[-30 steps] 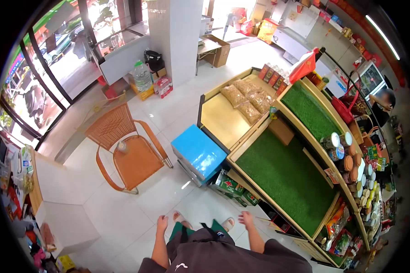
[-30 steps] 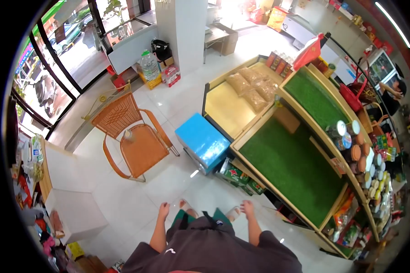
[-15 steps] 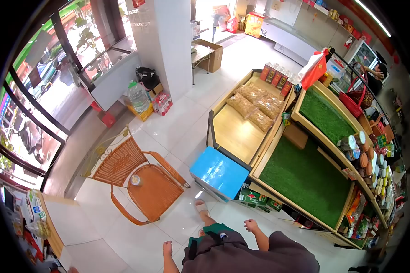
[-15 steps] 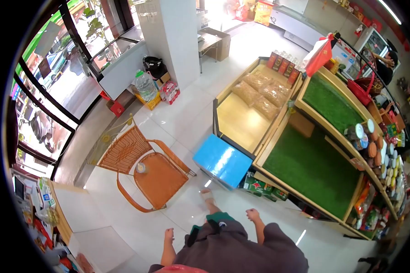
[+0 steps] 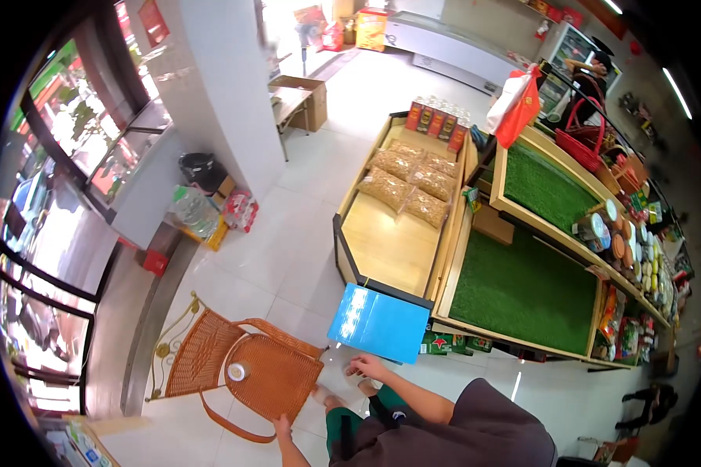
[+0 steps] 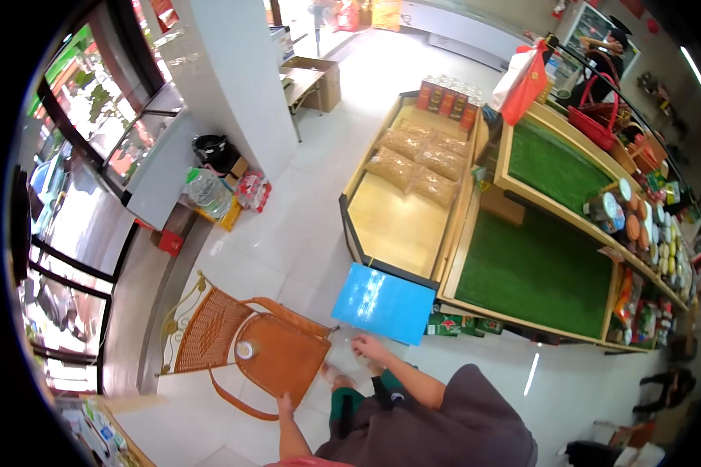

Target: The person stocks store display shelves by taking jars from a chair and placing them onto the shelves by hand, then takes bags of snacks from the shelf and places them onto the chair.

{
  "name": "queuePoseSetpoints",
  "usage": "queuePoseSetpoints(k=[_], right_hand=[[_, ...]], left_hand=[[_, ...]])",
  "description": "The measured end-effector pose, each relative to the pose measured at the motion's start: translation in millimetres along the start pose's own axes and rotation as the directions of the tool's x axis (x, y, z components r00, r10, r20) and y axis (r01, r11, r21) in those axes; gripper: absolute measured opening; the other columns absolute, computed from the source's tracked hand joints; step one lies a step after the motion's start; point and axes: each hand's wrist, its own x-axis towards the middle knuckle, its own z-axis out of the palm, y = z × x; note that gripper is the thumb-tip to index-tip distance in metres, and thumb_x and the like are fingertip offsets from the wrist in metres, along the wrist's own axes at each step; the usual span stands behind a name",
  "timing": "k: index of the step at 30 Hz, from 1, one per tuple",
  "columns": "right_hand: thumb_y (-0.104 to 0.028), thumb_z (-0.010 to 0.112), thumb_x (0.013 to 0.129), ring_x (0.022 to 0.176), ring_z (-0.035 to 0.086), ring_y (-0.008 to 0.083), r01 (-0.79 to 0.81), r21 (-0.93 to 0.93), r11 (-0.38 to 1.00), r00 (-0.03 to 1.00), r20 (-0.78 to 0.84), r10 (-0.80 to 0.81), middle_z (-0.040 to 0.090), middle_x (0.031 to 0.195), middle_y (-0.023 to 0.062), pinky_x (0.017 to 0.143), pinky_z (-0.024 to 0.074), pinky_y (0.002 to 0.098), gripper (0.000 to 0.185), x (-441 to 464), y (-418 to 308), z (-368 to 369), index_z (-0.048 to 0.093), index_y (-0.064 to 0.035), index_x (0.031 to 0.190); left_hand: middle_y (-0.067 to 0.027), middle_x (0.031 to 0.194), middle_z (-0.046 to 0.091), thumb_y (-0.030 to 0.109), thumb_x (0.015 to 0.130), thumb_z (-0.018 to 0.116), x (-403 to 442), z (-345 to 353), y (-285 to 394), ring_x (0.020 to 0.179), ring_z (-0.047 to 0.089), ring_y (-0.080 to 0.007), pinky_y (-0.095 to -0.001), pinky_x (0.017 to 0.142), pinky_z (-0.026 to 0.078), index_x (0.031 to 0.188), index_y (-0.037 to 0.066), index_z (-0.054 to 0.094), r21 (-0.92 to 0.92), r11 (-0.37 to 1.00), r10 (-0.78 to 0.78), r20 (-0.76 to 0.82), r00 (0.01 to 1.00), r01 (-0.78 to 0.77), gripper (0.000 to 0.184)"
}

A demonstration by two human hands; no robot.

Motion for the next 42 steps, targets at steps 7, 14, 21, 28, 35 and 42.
queuePoseSetpoints(k=[7, 14, 21, 28, 35, 42], right_hand=[[-0.035, 0.054, 0.088, 0.074, 0.061, 0.0175, -0.279, 0.220, 0.935, 0.949, -0.087, 0.304, 0.063, 0.093, 0.0098, 0.060, 0.0505, 0.0295, 0.038, -12, 24, 19, 0.054, -0.0050, 0.112], [-0.033, 0.053, 0.087, 0.076, 0.063, 0.0234, -0.534, 0.106, 0.839, 0.759, -0.377, 0.531, 0.064, 0.098, 0.0138, 0.063, 0.0534, 0.0340, 0.038, -37, 67, 50, 0.055, -0.0056, 0.114], [-0.036, 0.053, 0.088, 0.073, 0.062, 0.0152, -0.437, -0.041, 0.898, 0.892, -0.144, 0.428, 0.064, 0.092, 0.0054, 0.061, 0.0496, 0.0285, 0.038, -11, 30, 156, 0.056, -0.0077, 0.113], [-0.041, 0.051, 0.090, 0.081, 0.058, 0.0139, -0.341, -0.010, 0.940, 0.939, -0.051, 0.341, 0.061, 0.095, 0.0048, 0.067, 0.0478, 0.0275, 0.040, -7, -10, 190, 0.055, -0.0094, 0.114], [-0.048, 0.054, 0.086, 0.073, 0.060, 0.0159, -0.366, 0.071, 0.928, 0.919, -0.130, 0.372, 0.063, 0.093, 0.0060, 0.059, 0.0494, 0.0282, 0.048, -31, 22, 172, 0.055, -0.0108, 0.115], [-0.062, 0.061, 0.074, 0.089, 0.057, 0.0208, -0.271, 0.133, 0.954, 0.942, -0.168, 0.291, 0.059, 0.107, 0.0116, 0.068, 0.0500, 0.0345, 0.075, -72, 24, 139, 0.047, -0.0120, 0.128]], left_hand=[[-0.0131, 0.132, 0.045, 0.014, 0.080, 0.060, 170, -12, 39, 0.116, 0.047, -0.0283, -0.0399, 0.096, 0.042, 0.137, 0.001, 0.030, -0.217, 0.838, 0.454, -0.232, 0.860, -0.500, 0.065], [-0.0262, 0.124, 0.043, 0.041, 0.065, 0.077, 221, -25, 141, 0.117, 0.043, -0.0375, -0.0482, 0.092, 0.043, 0.130, -0.005, 0.034, 0.266, 0.962, 0.143, -0.294, 0.945, -0.062, 0.091], [-0.0281, 0.127, 0.033, 0.041, 0.058, 0.080, 281, -25, 111, 0.109, 0.044, -0.0421, -0.0537, 0.094, 0.040, 0.132, -0.005, 0.030, 0.493, 0.855, 0.037, -0.367, 0.930, 0.160, 0.100], [-0.0266, 0.127, 0.044, 0.038, 0.055, 0.079, 262, -47, 115, 0.118, 0.044, -0.0433, -0.0483, 0.100, 0.037, 0.132, 0.004, 0.035, 0.318, 0.948, 0.123, -0.287, 0.950, -0.027, 0.095], [-0.0205, 0.113, 0.050, 0.027, 0.049, 0.083, 177, -58, 116, 0.103, 0.052, -0.0386, -0.0440, 0.091, 0.043, 0.124, 0.004, 0.038, 0.536, 0.532, 0.565, 0.353, 0.746, -0.656, 0.090], [-0.0165, 0.110, 0.048, 0.035, 0.051, 0.084, 32, -8, 139, 0.105, 0.051, -0.0333, -0.0418, 0.085, 0.047, 0.115, 0.005, 0.045, 0.278, 0.058, 0.440, 0.855, 0.275, -0.959, 0.081]])
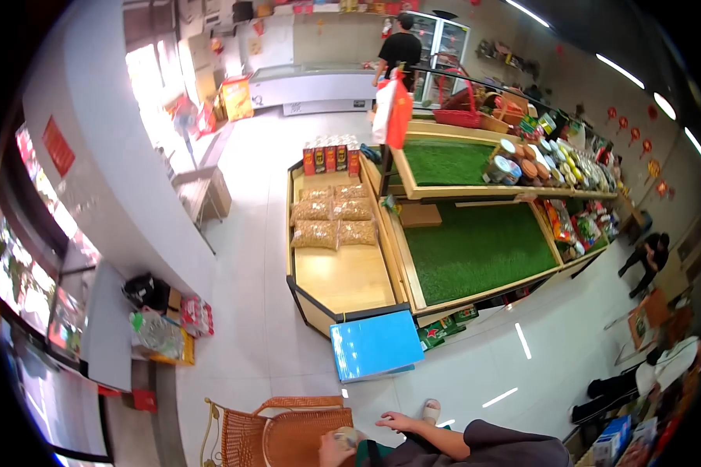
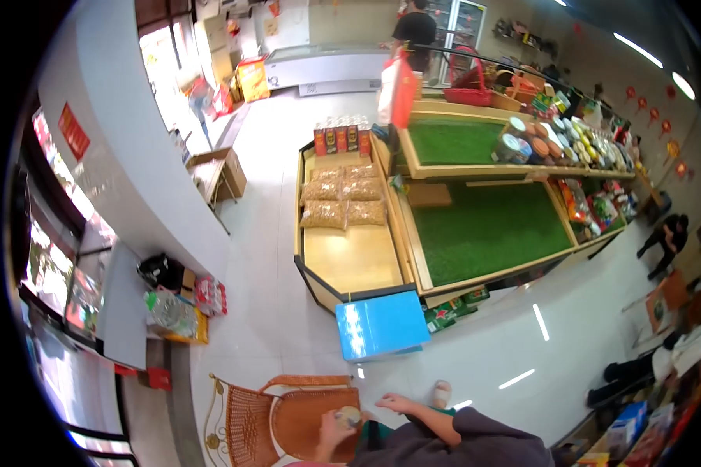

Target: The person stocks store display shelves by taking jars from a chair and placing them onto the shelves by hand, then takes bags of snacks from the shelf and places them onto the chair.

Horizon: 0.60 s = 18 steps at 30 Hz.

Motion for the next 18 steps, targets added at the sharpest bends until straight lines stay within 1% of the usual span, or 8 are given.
queuePoseSetpoints(k=[2, 5, 8, 10, 11, 14, 17, 18], right_hand=[[-0.062, 0.065, 0.072, 0.111, 0.050, 0.0265, 0.032, 0.090, 0.995, 0.999, -0.023, -0.030, 0.047, 0.127, 0.0150, 0.082, 0.0477, 0.0419, 0.091, -8, 9, -15, 0.032, -0.0118, 0.140], [-0.058, 0.067, 0.073, 0.112, 0.043, 0.0239, 0.148, 0.277, 0.949, 0.979, 0.096, -0.181, 0.037, 0.135, 0.0130, 0.084, 0.0438, 0.0362, 0.098, -32, 27, -50, 0.016, -0.0157, 0.146], [-0.055, 0.069, 0.073, 0.118, 0.041, 0.0262, 0.291, 0.314, 0.904, 0.954, -0.019, -0.300, 0.033, 0.138, 0.0130, 0.088, 0.0434, 0.0391, 0.099, -77, 48, -97, 0.016, -0.0150, 0.146], [-0.047, 0.071, 0.075, 0.119, 0.042, 0.0267, 0.343, 0.434, 0.833, 0.937, -0.092, -0.338, 0.033, 0.137, 0.0121, 0.090, 0.0431, 0.0408, 0.093, -75, 97, -120, 0.018, -0.0147, 0.145], [-0.042, 0.070, 0.078, 0.119, 0.042, 0.0263, 0.411, 0.553, 0.725, 0.908, -0.173, -0.382, 0.033, 0.137, 0.0116, 0.090, 0.0436, 0.0407, 0.087, -82, 114, -130, 0.020, -0.0147, 0.144], [-0.027, 0.066, 0.084, 0.116, 0.045, 0.0245, 0.476, 0.768, 0.428, 0.867, -0.330, -0.373, 0.041, 0.129, 0.0103, 0.090, 0.0445, 0.0390, 0.070, -106, 150, -164, 0.027, -0.0137, 0.140], [-0.032, 0.063, 0.085, 0.113, 0.048, 0.0244, 0.484, 0.836, 0.257, 0.865, -0.412, -0.287, 0.044, 0.126, 0.0104, 0.090, 0.0444, 0.0394, 0.066, -145, 177, -187, 0.030, -0.0139, 0.139], [-0.034, 0.063, 0.084, 0.113, 0.049, 0.0243, 0.531, 0.837, 0.133, 0.835, -0.489, -0.253, 0.046, 0.125, 0.0102, 0.088, 0.0464, 0.0401, 0.067, -153, 185, -195, 0.030, -0.0132, 0.138]], left_hand=[[-0.0178, 0.111, 0.049, 0.037, 0.053, 0.083, 1, 1, 71, 0.104, 0.052, -0.0339, -0.0418, 0.085, 0.047, 0.121, 0.004, 0.044, 0.022, 0.985, 0.173, 0.013, 0.985, -0.174, 0.085], [-0.0191, 0.112, 0.049, 0.040, 0.054, 0.081, 14, 45, 130, 0.103, 0.053, -0.0351, -0.0418, 0.085, 0.047, 0.125, 0.005, 0.042, -0.061, 0.958, 0.280, -0.003, 0.960, -0.279, 0.088], [-0.0193, 0.113, 0.050, 0.039, 0.055, 0.080, 22, 62, 231, 0.103, 0.053, -0.0358, -0.0414, 0.085, 0.047, 0.124, 0.006, 0.044, 0.055, 0.939, 0.336, 0.077, 0.939, -0.341, 0.085], [-0.0183, 0.111, 0.052, 0.029, 0.055, 0.080, 16, 66, 295, 0.104, 0.052, -0.0367, -0.0443, 0.089, 0.043, 0.126, 0.008, 0.041, 0.043, 0.888, 0.441, 0.204, 0.874, -0.458, 0.084], [-0.0170, 0.111, 0.052, 0.030, 0.060, 0.078, 19, 74, 316, 0.105, 0.051, -0.0363, -0.0432, 0.089, 0.043, 0.124, 0.009, 0.045, 0.042, 0.844, 0.512, 0.236, 0.826, -0.535, 0.075], [-0.0176, 0.114, 0.052, 0.035, 0.061, 0.078, 29, 107, 381, 0.106, 0.051, -0.0355, -0.0438, 0.090, 0.042, 0.127, 0.010, 0.043, 0.073, 0.767, 0.578, 0.355, 0.735, -0.638, 0.080], [-0.0192, 0.118, 0.051, 0.041, 0.062, 0.078, 37, 146, 430, 0.109, 0.049, -0.0357, -0.0441, 0.091, 0.041, 0.131, 0.009, 0.040, 0.115, 0.646, 0.679, 0.366, 0.637, -0.755, 0.085], [-0.0206, 0.122, 0.049, 0.045, 0.064, 0.077, 40, 157, 447, 0.113, 0.046, -0.0367, -0.0451, 0.093, 0.040, 0.134, 0.005, 0.036, 0.091, 0.604, 0.697, 0.421, 0.580, -0.792, 0.090]])
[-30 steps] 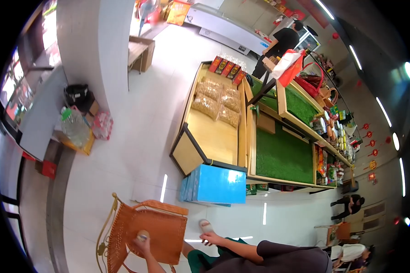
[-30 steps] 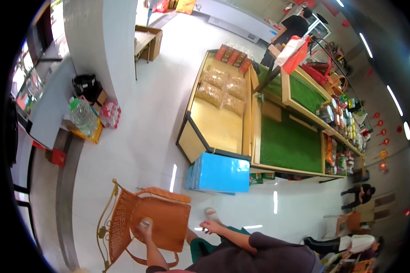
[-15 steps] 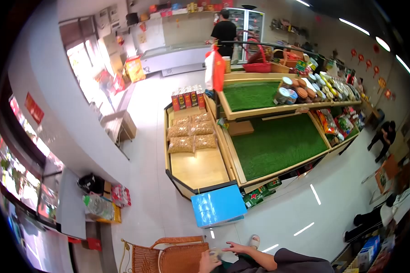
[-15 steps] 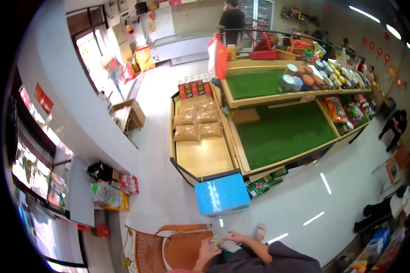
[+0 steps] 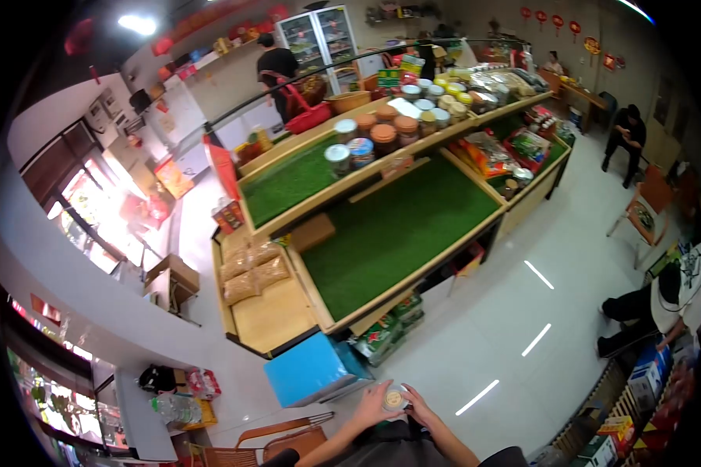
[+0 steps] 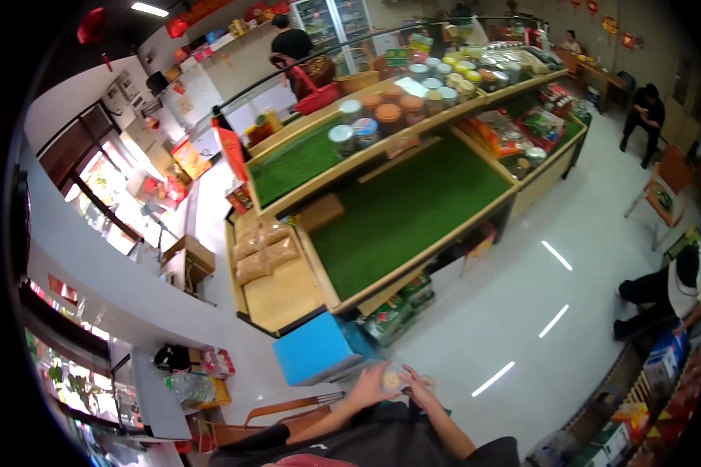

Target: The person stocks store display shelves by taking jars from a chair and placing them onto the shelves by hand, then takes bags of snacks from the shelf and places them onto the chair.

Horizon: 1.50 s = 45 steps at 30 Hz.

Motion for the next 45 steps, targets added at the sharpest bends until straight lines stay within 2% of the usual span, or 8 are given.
queuePoseSetpoints(k=[4, 8, 16, 24, 27, 40, 42, 45], right_hand=[[-0.042, 0.059, 0.083, 0.112, 0.052, 0.0244, 0.143, 0.293, 0.945, 0.990, -0.057, -0.132, 0.047, 0.126, 0.0098, 0.084, 0.0494, 0.0419, 0.069, -14, -27, -42, 0.029, -0.0124, 0.137], [-0.040, 0.059, 0.080, 0.116, 0.049, 0.0276, 0.327, 0.229, 0.917, 0.945, -0.082, -0.316, 0.042, 0.132, 0.0137, 0.088, 0.0480, 0.0458, 0.073, -38, -80, -55, 0.025, -0.0138, 0.139], [-0.049, 0.066, 0.071, 0.124, 0.042, 0.0308, 0.365, 0.035, 0.930, 0.912, -0.214, -0.350, 0.037, 0.136, 0.0136, 0.100, 0.0380, 0.0499, 0.094, -19, -178, -77, 0.017, -0.0141, 0.143], [-0.042, 0.059, 0.080, 0.121, 0.046, 0.0309, 0.257, -0.027, 0.966, 0.950, -0.175, -0.258, 0.038, 0.136, 0.0154, 0.092, 0.0458, 0.0458, 0.083, 62, -307, -82, 0.015, -0.0117, 0.143], [-0.044, 0.056, 0.082, 0.119, 0.047, 0.0283, 0.270, -0.028, 0.963, 0.954, -0.131, -0.271, 0.042, 0.132, 0.0141, 0.091, 0.0463, 0.0452, 0.074, 106, -344, -93, 0.024, -0.0107, 0.139], [-0.023, 0.053, 0.086, 0.118, 0.047, 0.0315, -0.003, -0.021, 1.000, 0.996, 0.092, 0.005, 0.042, 0.128, 0.0164, 0.092, 0.0458, 0.0501, 0.055, 228, -451, -88, 0.030, -0.0062, 0.134], [-0.024, 0.055, 0.085, 0.118, 0.046, 0.0313, -0.023, -0.062, 0.998, 0.991, 0.134, 0.031, 0.042, 0.128, 0.0160, 0.092, 0.0453, 0.0500, 0.059, 250, -464, -116, 0.029, -0.0070, 0.135], [-0.025, 0.061, 0.079, 0.118, 0.045, 0.0293, -0.029, -0.109, 0.994, 0.995, 0.096, 0.040, 0.042, 0.128, 0.0136, 0.094, 0.0439, 0.0468, 0.065, 267, -520, -132, 0.033, -0.0103, 0.136]], left_hand=[[-0.0214, 0.128, 0.044, 0.045, 0.070, 0.075, 57, 23, 23, 0.117, 0.045, -0.0344, -0.0422, 0.096, 0.040, 0.135, 0.000, 0.032, -0.345, 0.935, -0.066, 0.063, 0.996, 0.084, 0.090], [-0.0219, 0.134, 0.038, 0.044, 0.073, 0.074, 104, 34, 51, 0.122, 0.042, -0.0315, -0.0391, 0.098, 0.040, 0.137, -0.002, 0.028, -0.627, 0.719, -0.121, 0.310, 0.943, 0.299, 0.091], [-0.0201, 0.144, 0.024, 0.036, 0.075, 0.074, 206, 94, 27, 0.133, 0.028, -0.0302, -0.0405, 0.107, 0.029, 0.143, 0.002, 0.014, -0.843, 0.494, 0.123, 0.311, 0.942, 0.214, 0.097], [-0.0172, 0.139, 0.034, 0.034, 0.077, 0.073, 336, 66, 30, 0.130, 0.031, -0.0282, -0.0385, 0.105, 0.029, 0.140, 0.005, 0.029, -0.912, 0.343, -0.104, 0.201, 0.974, 0.225, 0.083], [-0.0160, 0.131, 0.041, 0.036, 0.078, 0.070, 382, 58, 22, 0.123, 0.039, -0.0281, -0.0344, 0.101, 0.034, 0.134, 0.008, 0.040, -0.864, 0.494, -0.147, 0.033, 0.989, 0.103, 0.070], [-0.0143, 0.131, 0.036, 0.028, 0.082, 0.068, 466, 39, -14, 0.117, 0.045, -0.0232, -0.0335, 0.094, 0.042, 0.136, 0.006, 0.037, -0.906, 0.410, -0.530, -0.142, 0.836, 0.106, 0.065], [-0.0150, 0.132, 0.034, 0.025, 0.083, 0.067, 486, 23, 9, 0.117, 0.046, -0.0233, -0.0325, 0.093, 0.043, 0.136, 0.006, 0.036, -0.961, 0.253, -0.586, -0.062, 0.808, 0.110, 0.065], [-0.0137, 0.132, 0.036, 0.022, 0.082, 0.068, 537, 20, 29, 0.118, 0.045, -0.0236, -0.0337, 0.095, 0.043, 0.137, 0.007, 0.034, -0.920, 0.384, -0.565, -0.164, 0.809, 0.082, 0.066]])
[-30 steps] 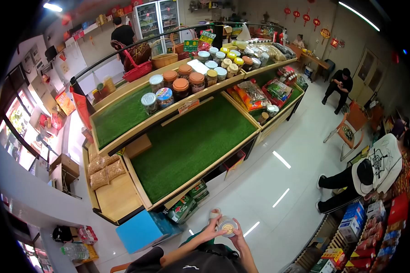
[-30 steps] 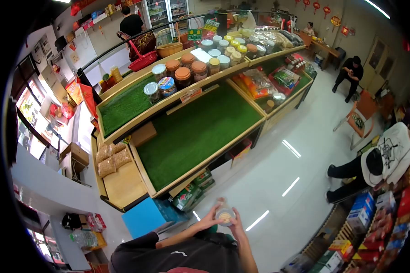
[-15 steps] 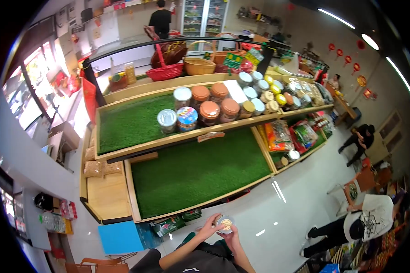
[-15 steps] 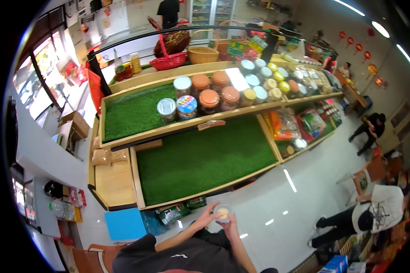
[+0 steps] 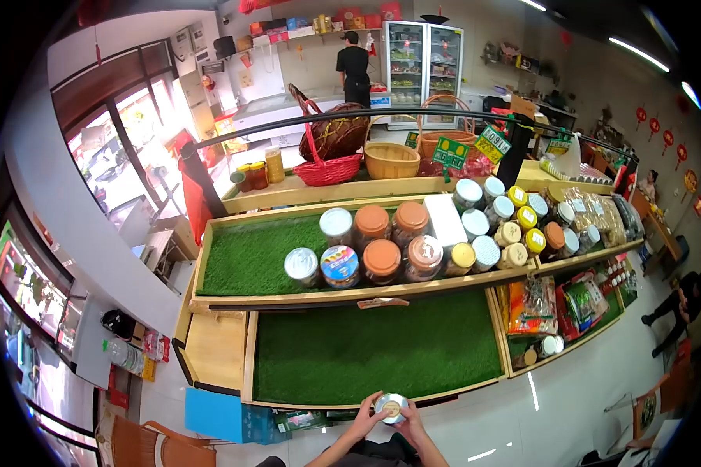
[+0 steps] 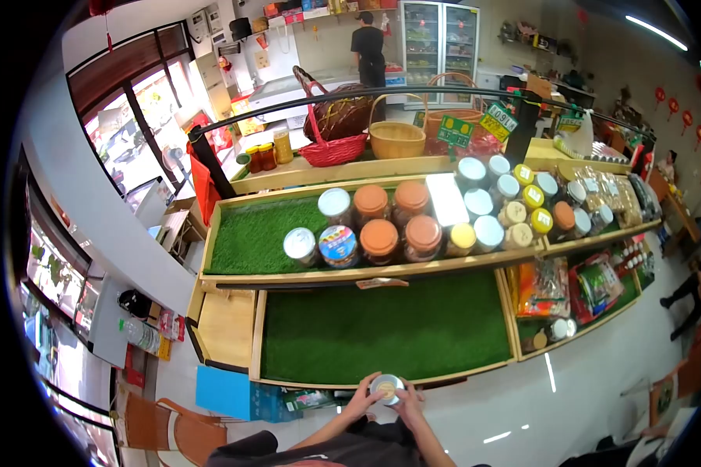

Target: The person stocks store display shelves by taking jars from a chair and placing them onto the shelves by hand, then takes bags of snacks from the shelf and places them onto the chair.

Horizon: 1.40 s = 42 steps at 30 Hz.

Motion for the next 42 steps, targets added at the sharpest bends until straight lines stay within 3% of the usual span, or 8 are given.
queuePoseSetpoints(k=[5, 13, 24, 28, 31, 33, 39, 42], right_hand=[[-0.023, 0.064, 0.074, 0.116, 0.047, 0.0255, -0.003, -0.043, 0.999, 0.998, 0.067, 0.006, 0.046, 0.126, 0.0114, 0.093, 0.0435, 0.0383, 0.067, 9, -73, -32, 0.038, -0.0105, 0.135], [-0.017, 0.065, 0.071, 0.120, 0.044, 0.0253, -0.002, -0.138, 0.990, 0.987, 0.161, 0.025, 0.044, 0.131, 0.0132, 0.098, 0.0385, 0.0356, 0.073, 21, -110, -40, 0.035, -0.0082, 0.137], [-0.050, 0.081, 0.054, 0.121, 0.044, 0.0263, 0.400, -0.293, 0.868, 0.915, 0.187, -0.358, 0.044, 0.130, 0.0143, 0.101, 0.0368, 0.0383, 0.104, -6, -167, 2, 0.034, -0.0057, 0.135], [-0.036, 0.085, 0.058, 0.125, 0.039, 0.0279, 0.473, -0.223, 0.853, 0.853, 0.359, -0.379, 0.036, 0.135, 0.0158, 0.104, 0.0345, 0.0401, 0.102, -2, -180, 41, 0.028, -0.0022, 0.136], [-0.042, 0.085, 0.058, 0.126, 0.038, 0.0281, 0.642, -0.186, 0.744, 0.723, 0.470, -0.506, 0.035, 0.135, 0.0167, 0.105, 0.0321, 0.0407, 0.105, 7, -177, 88, 0.027, -0.0007, 0.136], [-0.055, 0.082, 0.055, 0.129, 0.034, 0.0278, 0.628, -0.236, 0.741, 0.723, 0.527, -0.445, 0.032, 0.139, 0.0171, 0.107, 0.0283, 0.0396, 0.115, 8, -178, 130, 0.024, 0.0005, 0.138], [-0.039, 0.075, 0.072, 0.128, 0.038, 0.0246, 0.662, -0.458, 0.593, 0.627, 0.772, -0.103, 0.018, 0.150, 0.0133, 0.103, 0.0351, 0.0369, 0.098, 40, -171, 257, 0.019, -0.0078, 0.145], [-0.034, 0.067, 0.079, 0.124, 0.043, 0.0226, 0.763, -0.480, 0.434, 0.559, 0.827, -0.068, 0.029, 0.145, 0.0155, 0.102, 0.0360, 0.0354, 0.086, 65, -160, 318, 0.018, -0.0094, 0.146]], left_hand=[[-0.0124, 0.134, 0.029, 0.026, 0.076, 0.074, 30, 62, 19, 0.125, 0.037, -0.0262, -0.0369, 0.097, 0.043, 0.137, 0.009, 0.032, 0.151, 0.985, 0.090, -0.028, 0.996, -0.085, 0.076], [-0.0112, 0.135, 0.030, 0.028, 0.074, 0.072, 41, 86, 22, 0.126, 0.038, -0.0270, -0.0383, 0.099, 0.040, 0.137, 0.007, 0.032, -0.059, 0.985, 0.153, -0.118, 0.981, -0.161, 0.077], [-0.0176, 0.139, 0.032, 0.055, 0.068, 0.069, 59, 112, 97, 0.129, 0.034, -0.0283, -0.0390, 0.105, 0.030, 0.137, 0.000, 0.033, 0.085, 0.900, 0.432, -0.041, 0.901, -0.428, 0.095], [-0.0214, 0.141, 0.030, 0.058, 0.067, 0.067, 57, 91, 129, 0.130, 0.032, -0.0331, -0.0438, 0.106, 0.028, 0.137, 0.000, 0.034, 0.159, 0.814, 0.573, -0.069, 0.816, -0.558, 0.097], [-0.0250, 0.139, 0.031, 0.064, 0.068, 0.064, 47, 64, 173, 0.129, 0.032, -0.0372, -0.0459, 0.105, 0.028, 0.135, -0.002, 0.035, 0.246, 0.701, 0.706, -0.109, 0.700, -0.669, 0.098], [-0.0255, 0.139, 0.032, 0.067, 0.068, 0.061, 42, 39, 189, 0.129, 0.032, -0.0374, -0.0465, 0.105, 0.028, 0.135, -0.003, 0.036, 0.249, 0.656, 0.755, -0.190, 0.628, -0.713, 0.100], [-0.0154, 0.145, 0.021, 0.070, 0.065, 0.063, 22, -41, 222, 0.128, 0.035, -0.0303, -0.0410, 0.101, 0.037, 0.141, 0.000, 0.020, -0.043, 0.657, 0.614, -0.549, 0.567, -0.753, 0.112], [-0.0131, 0.143, 0.025, 0.063, 0.068, 0.062, 19, -92, 247, 0.123, 0.041, -0.0279, -0.0378, 0.097, 0.040, 0.141, 0.001, 0.019, 0.021, 0.638, 0.620, -0.606, 0.498, -0.769, 0.106]])
